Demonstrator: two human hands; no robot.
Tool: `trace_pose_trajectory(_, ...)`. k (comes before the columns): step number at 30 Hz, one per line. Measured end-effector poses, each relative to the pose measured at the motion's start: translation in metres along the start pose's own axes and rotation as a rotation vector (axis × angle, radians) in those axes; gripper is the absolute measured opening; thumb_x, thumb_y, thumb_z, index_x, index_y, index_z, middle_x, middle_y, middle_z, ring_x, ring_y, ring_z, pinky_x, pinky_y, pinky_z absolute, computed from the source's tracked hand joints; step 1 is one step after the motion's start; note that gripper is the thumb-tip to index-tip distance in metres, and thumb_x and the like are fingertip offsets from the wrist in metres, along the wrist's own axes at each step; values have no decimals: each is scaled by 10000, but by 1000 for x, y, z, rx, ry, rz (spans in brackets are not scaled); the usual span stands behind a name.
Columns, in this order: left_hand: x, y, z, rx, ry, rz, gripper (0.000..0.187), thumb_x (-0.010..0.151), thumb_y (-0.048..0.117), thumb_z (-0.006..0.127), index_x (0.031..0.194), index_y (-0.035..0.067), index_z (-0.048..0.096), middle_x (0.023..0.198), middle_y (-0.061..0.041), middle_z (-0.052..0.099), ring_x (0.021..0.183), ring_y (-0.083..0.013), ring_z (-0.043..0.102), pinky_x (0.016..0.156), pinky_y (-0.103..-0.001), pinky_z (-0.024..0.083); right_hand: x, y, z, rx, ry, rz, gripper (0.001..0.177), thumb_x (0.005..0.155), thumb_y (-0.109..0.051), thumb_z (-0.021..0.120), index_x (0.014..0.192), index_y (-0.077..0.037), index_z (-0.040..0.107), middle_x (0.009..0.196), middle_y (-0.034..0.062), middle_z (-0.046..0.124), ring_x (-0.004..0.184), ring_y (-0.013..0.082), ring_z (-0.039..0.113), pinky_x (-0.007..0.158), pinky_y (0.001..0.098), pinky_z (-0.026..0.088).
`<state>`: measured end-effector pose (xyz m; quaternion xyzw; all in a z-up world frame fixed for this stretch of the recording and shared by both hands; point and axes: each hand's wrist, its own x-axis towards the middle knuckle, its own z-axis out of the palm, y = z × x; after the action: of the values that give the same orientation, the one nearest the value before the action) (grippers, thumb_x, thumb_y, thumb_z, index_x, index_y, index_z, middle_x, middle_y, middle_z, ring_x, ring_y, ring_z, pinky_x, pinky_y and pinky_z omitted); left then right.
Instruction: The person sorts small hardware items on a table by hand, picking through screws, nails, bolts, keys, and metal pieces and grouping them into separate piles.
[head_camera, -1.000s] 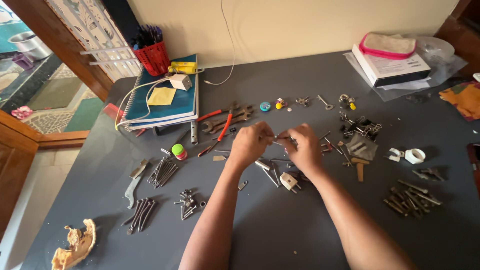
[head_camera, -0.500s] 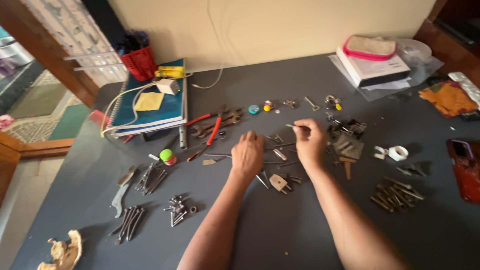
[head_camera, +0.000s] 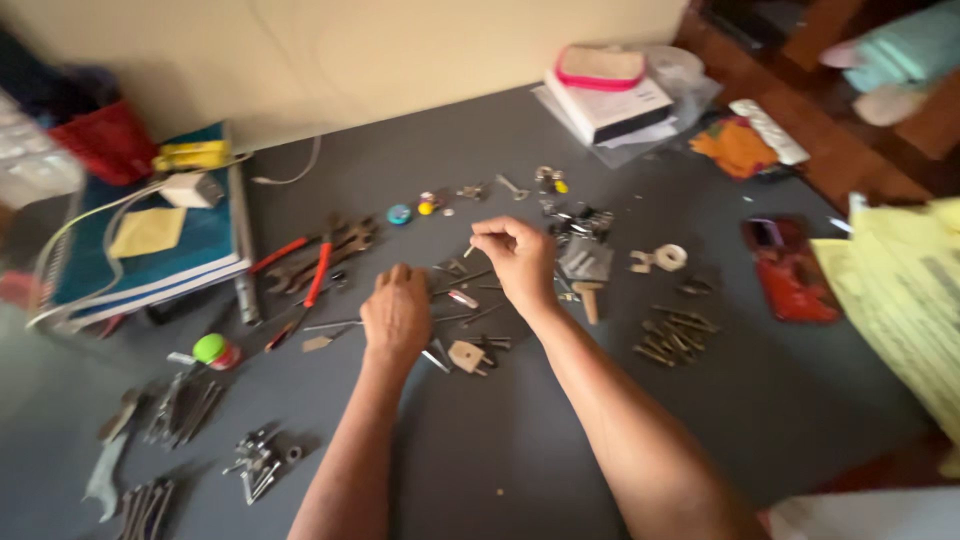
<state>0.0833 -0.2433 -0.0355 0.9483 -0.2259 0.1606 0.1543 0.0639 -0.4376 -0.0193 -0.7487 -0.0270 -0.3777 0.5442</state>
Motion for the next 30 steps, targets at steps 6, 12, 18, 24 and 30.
trace_pose_trajectory(6, 0, 2, -2, -23, -13, -27, 157, 904, 136, 603, 1036, 136, 687, 1096, -74, 658, 1086, -308, 644, 772, -480, 570, 27, -27, -114, -37, -151, 214, 154, 838, 2, 774, 986, -39, 786, 866, 24, 784, 766, 71, 714, 714, 234, 572)
trace_pose_trajectory(12, 0, -1, -5, -40, -56, -55, 161, 840, 97, 643, 994, 127, 679, 1092, -67, 659, 1087, -303, 656, 799, -475, 574, -10, -43, -222, -352, -340, 210, 71, 839, 38, 745, 893, 30, 700, 898, 53, 796, 827, 118, 746, 755, 261, 583)
trace_pose_trajectory(18, 0, 0, -5, -49, -50, -75, 112, 896, 144, 655, 1003, 125, 681, 1082, -79, 652, 1079, -310, 657, 792, -481, 575, -40, -28, -251, -446, -286, 364, 148, 839, 34, 726, 976, 0, 772, 972, 63, 806, 909, 127, 764, 819, 257, 580)
trace_pose_trajectory(24, 0, 1, -7, -55, -71, -96, 96, 908, 120, 636, 977, 153, 694, 1084, -65, 654, 1080, -295, 662, 803, -476, 574, -48, -21, -255, -470, -292, 365, 166, 836, 30, 718, 988, -9, 771, 945, 67, 814, 895, 131, 774, 817, 265, 585)
trace_pose_trajectory(30, 1, -7, -2, -89, -102, -137, 134, 887, 99, 622, 958, 176, 706, 1094, -70, 648, 1073, -305, 656, 822, -485, 565, -35, -42, -238, -529, -192, 337, 168, 876, 10, 703, 1006, -53, 789, 939, 44, 818, 849, 126, 752, 792, 275, 577)
